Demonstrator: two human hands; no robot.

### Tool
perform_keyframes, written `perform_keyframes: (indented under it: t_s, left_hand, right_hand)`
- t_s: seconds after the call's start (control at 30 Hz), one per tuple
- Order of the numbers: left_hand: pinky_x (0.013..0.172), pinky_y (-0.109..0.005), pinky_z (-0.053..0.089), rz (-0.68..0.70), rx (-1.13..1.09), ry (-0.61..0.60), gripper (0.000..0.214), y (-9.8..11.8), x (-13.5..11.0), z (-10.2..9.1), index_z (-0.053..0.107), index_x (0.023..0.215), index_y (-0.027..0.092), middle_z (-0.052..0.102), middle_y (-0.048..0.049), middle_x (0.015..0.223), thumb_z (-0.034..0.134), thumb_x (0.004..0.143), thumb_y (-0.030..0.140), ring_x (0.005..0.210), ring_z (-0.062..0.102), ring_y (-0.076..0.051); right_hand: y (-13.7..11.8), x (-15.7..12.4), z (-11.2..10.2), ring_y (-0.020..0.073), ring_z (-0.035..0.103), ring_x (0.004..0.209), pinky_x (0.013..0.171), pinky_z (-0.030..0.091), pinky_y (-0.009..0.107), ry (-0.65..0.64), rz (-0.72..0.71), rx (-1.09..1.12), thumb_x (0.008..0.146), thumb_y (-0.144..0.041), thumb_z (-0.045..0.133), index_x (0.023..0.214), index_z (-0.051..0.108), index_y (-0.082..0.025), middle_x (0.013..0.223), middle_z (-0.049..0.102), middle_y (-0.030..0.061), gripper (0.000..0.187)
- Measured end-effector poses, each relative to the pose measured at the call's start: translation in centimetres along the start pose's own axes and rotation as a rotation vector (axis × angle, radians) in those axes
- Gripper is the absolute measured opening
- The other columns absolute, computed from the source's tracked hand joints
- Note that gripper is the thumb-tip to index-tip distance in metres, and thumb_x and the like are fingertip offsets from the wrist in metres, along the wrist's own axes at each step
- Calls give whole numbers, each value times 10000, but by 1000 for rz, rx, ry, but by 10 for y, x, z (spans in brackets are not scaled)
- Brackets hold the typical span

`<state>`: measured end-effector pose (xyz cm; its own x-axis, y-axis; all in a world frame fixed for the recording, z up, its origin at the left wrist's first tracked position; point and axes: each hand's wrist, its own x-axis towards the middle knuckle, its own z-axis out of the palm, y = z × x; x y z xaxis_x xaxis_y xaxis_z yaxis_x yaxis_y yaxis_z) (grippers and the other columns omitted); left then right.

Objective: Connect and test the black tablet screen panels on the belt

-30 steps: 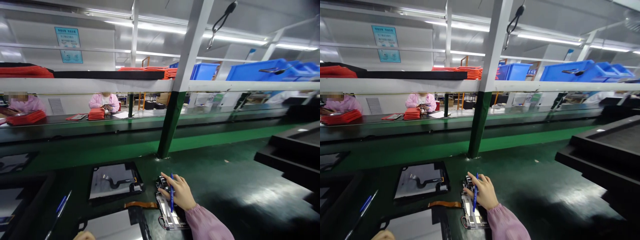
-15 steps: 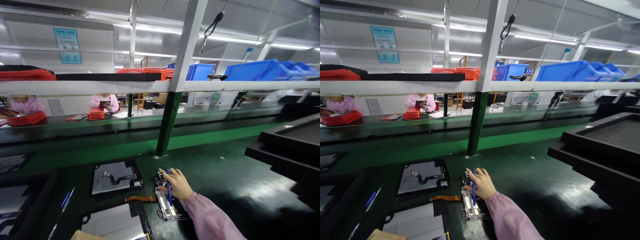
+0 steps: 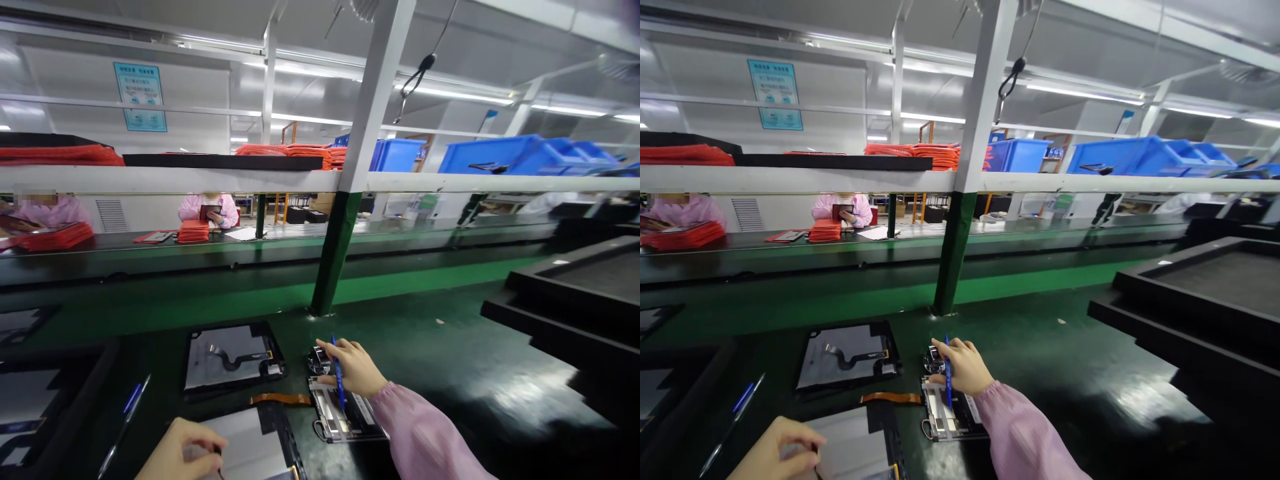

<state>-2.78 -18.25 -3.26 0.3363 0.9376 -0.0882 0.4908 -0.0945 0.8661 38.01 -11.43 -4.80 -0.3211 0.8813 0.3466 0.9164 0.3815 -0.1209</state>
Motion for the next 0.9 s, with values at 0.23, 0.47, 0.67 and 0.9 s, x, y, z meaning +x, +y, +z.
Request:
perform_keyframes:
  t_s: [0.23,0.47,0.67,0.9]
  left_hand:
    - [727,-273,457,-205,-580,-83,459,12,30,38,664,964,167,662,11,709,822,554,300,736,623,-164]
    - [567,-230,383,-278,-764,-78,362,13,31,61,510,725,193,584,57,593,816,573,315,566,543,-109]
    - [580,-232,369,-286,-679,45,297,13,29,64,619,681,148,608,15,606,810,578,351,600,538,-117]
    - [628,-263,417,-233,-634,89,356,17,29,69,706,696,135,644,-12,620,833,542,430,600,546,-131]
  right_hand:
    - [-79,10,24,157,569,583,582,419,258,290,-39,285,948,-372,446,666,486,-220,598,567,8,323]
    - [-124,21,58,167,583,509,501,324,244,63,-7,264,890,-431,528,698,451,-221,564,570,-11,295]
    - [-115,17,51,127,529,438,457,357,218,-61,72,885,888,-514,486,641,297,-238,477,449,-53,416]
    - [-128,9,47,116,545,484,477,375,211,-176,5,1163,880,-459,563,677,310,-234,531,483,-60,395]
